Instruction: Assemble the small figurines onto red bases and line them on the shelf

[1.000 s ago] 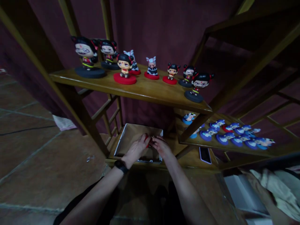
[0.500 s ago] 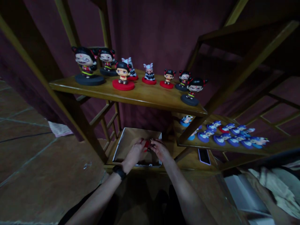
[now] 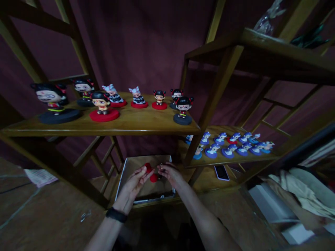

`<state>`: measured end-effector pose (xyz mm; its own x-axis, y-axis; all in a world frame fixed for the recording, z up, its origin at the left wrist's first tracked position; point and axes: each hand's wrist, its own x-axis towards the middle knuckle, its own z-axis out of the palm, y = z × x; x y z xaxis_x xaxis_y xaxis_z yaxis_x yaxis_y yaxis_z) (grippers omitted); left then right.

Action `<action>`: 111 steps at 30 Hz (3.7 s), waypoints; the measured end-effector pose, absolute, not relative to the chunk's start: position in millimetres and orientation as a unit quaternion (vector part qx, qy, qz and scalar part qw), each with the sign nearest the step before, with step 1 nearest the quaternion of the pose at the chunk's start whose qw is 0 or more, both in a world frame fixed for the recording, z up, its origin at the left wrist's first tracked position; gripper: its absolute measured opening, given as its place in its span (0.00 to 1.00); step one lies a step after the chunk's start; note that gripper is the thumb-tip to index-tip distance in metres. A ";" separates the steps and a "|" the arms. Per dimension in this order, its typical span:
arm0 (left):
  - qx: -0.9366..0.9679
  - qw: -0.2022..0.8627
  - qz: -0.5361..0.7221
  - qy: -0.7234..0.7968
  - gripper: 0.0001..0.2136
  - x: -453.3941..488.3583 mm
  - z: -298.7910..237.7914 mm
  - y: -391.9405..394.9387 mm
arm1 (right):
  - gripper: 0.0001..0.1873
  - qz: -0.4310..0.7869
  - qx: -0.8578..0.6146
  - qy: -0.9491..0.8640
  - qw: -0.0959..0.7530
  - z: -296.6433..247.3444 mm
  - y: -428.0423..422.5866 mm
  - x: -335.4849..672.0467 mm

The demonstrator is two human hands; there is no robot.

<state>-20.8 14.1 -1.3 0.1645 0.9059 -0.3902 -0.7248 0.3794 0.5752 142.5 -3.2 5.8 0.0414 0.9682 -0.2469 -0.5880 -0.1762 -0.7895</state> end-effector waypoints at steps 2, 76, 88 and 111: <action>0.137 0.747 0.540 0.363 0.05 -19.3 -2.0 13.5 | 0.13 0.647 -0.407 -0.239 0.599 6.4 -3.9 142.3; 0.108 0.729 0.566 0.370 0.04 6.2 0.1 -161.3 | 0.13 0.569 -0.464 -0.255 0.629 -39.8 -141.4 142.2; 0.096 0.741 0.568 0.344 0.06 5.0 5.3 -153.5 | 0.09 0.469 -0.558 -0.348 0.590 -50.3 -132.9 128.8; 0.105 0.743 0.589 0.300 0.04 14.1 -9.0 -145.4 | 0.12 0.364 -0.608 -0.445 0.548 -32.7 -147.3 162.4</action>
